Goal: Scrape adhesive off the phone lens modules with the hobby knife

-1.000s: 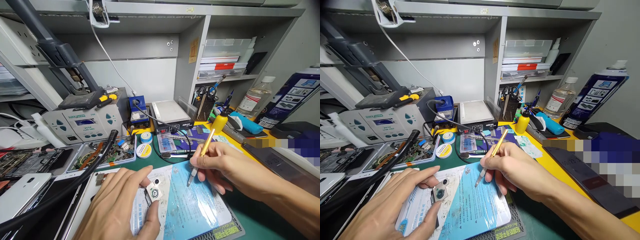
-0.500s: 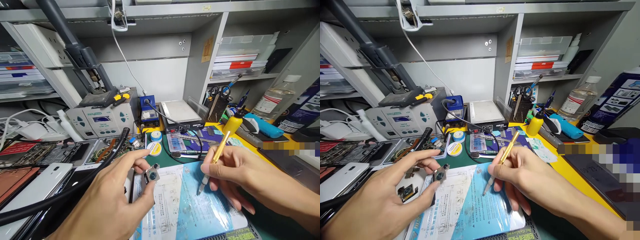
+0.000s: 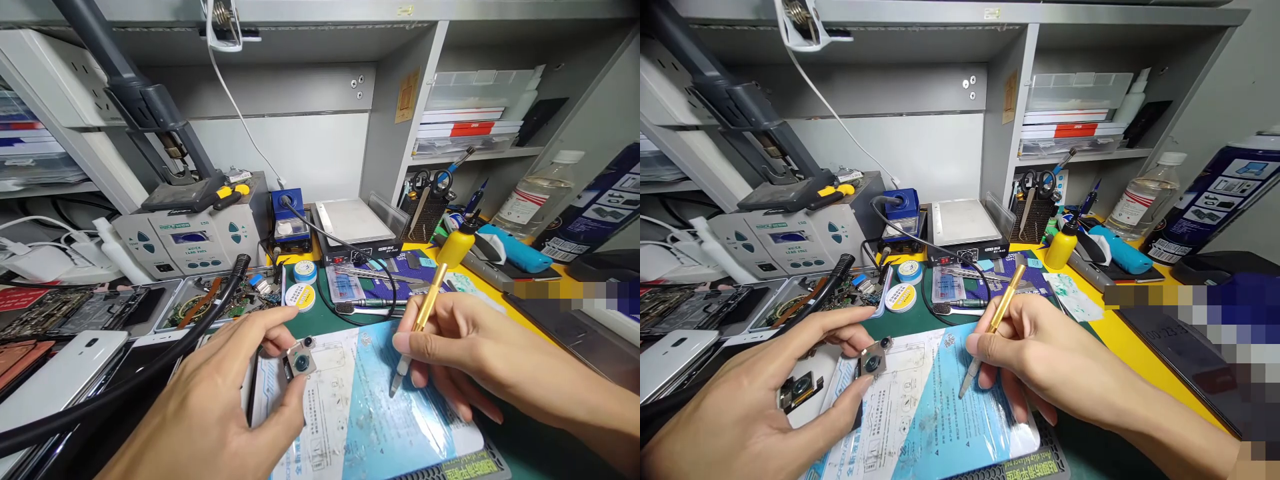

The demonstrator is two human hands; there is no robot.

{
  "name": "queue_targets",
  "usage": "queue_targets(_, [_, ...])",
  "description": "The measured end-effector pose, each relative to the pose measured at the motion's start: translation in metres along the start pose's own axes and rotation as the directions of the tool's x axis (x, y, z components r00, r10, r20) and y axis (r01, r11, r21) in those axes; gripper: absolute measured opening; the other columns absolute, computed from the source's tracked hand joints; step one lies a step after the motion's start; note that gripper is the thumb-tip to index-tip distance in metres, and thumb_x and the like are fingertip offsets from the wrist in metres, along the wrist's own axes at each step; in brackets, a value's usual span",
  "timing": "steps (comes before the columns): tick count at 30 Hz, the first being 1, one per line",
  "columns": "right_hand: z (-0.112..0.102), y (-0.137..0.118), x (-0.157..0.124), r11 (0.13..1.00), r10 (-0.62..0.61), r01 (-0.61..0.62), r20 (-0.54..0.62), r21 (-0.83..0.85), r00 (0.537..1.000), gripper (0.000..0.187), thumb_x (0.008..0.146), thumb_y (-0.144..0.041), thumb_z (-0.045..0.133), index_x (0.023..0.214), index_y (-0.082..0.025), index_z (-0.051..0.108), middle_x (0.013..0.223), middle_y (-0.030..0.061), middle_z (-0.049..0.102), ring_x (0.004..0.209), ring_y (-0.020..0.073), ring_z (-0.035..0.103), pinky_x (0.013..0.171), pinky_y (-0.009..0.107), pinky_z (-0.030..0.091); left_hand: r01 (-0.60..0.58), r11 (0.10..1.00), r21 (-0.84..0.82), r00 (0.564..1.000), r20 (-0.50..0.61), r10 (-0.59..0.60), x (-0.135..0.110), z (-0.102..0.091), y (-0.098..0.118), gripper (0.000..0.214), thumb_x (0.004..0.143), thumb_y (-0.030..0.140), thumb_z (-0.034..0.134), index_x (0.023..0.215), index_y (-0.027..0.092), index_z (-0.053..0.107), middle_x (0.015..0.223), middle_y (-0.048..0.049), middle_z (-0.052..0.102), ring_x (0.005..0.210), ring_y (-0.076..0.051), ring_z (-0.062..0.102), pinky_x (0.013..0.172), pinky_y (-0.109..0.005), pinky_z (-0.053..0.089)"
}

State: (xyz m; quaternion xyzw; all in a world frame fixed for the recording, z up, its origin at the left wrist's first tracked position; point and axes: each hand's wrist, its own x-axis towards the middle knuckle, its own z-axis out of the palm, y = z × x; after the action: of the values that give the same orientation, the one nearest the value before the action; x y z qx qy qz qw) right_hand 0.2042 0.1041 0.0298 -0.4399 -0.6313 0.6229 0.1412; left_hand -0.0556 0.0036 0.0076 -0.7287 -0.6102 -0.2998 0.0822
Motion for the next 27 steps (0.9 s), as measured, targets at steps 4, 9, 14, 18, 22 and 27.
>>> queue_targets(4, [-0.002,0.002,0.000,1.000,-0.004,0.004,0.026,0.016,1.000,0.021,0.082,-0.029,0.076,0.078,-0.016,0.061,0.070,0.0011,0.071,0.036,0.0064,0.056,0.029,0.009,0.034,-0.018,1.000,0.004,1.000,0.000,0.018,-0.003,0.000,0.001,0.039,0.086,0.039,0.059,0.125,0.033,0.056,0.094,0.0093,0.071,0.082,-0.009,0.072,0.074,-0.019,0.057])
queue_targets(9, [-0.003,0.002,0.001,0.999,0.006,-0.007,0.043,0.043,0.999,0.022,0.082,-0.030,0.076,0.077,-0.015,0.061,0.070,0.0016,0.072,0.036,0.0060,0.056,0.030,0.010,0.033,-0.031,0.999,-0.022,0.999,-0.010,0.031,-0.004,0.001,0.000,0.039,0.087,0.036,0.058,0.125,0.031,0.056,0.094,0.0081,0.070,0.084,-0.009,0.071,0.077,-0.018,0.056])
queue_targets(14, [-0.001,-0.002,0.000,0.997,0.037,-0.040,0.047,0.068,0.998,0.023,0.082,-0.030,0.075,0.074,-0.014,0.061,0.065,0.0005,0.069,0.037,0.0062,0.057,0.031,0.010,0.033,-0.083,0.995,-0.048,0.996,0.008,0.083,-0.007,0.002,0.002,0.045,0.086,0.033,0.062,0.130,0.029,0.054,0.098,0.0075,0.069,0.090,-0.007,0.070,0.086,-0.015,0.053])
queue_targets(18, [0.000,-0.004,0.001,0.997,0.032,-0.035,0.047,0.067,0.998,0.024,0.081,-0.031,0.075,0.071,-0.014,0.061,0.065,0.0012,0.069,0.036,0.0063,0.055,0.031,0.012,0.034,-0.099,0.988,-0.115,0.993,0.059,0.106,-0.009,0.004,0.008,0.047,0.086,0.026,0.061,0.132,0.029,0.050,0.101,0.0067,0.067,0.097,-0.009,0.067,0.097,-0.019,0.049])
queue_targets(22, [-0.001,-0.001,0.002,0.998,0.024,-0.027,0.049,0.057,0.999,0.023,0.079,-0.031,0.076,0.072,-0.015,0.061,0.065,0.0017,0.070,0.036,0.0069,0.056,0.030,0.012,0.032,-0.095,0.981,-0.168,0.992,0.064,0.107,-0.009,0.008,0.020,0.047,0.086,0.019,0.058,0.131,0.028,0.049,0.101,0.0058,0.065,0.098,-0.010,0.065,0.093,-0.023,0.049])
queue_targets(27, [-0.002,0.003,0.002,0.997,-0.016,0.012,0.051,0.080,0.999,0.019,0.078,-0.028,0.075,0.074,-0.015,0.063,0.067,0.0021,0.072,0.035,0.0067,0.057,0.029,0.011,0.032,-0.105,0.977,-0.187,0.979,0.152,0.135,-0.007,0.008,0.026,0.050,0.085,0.018,0.061,0.133,0.029,0.048,0.104,0.0057,0.062,0.101,-0.012,0.060,0.095,-0.026,0.048])
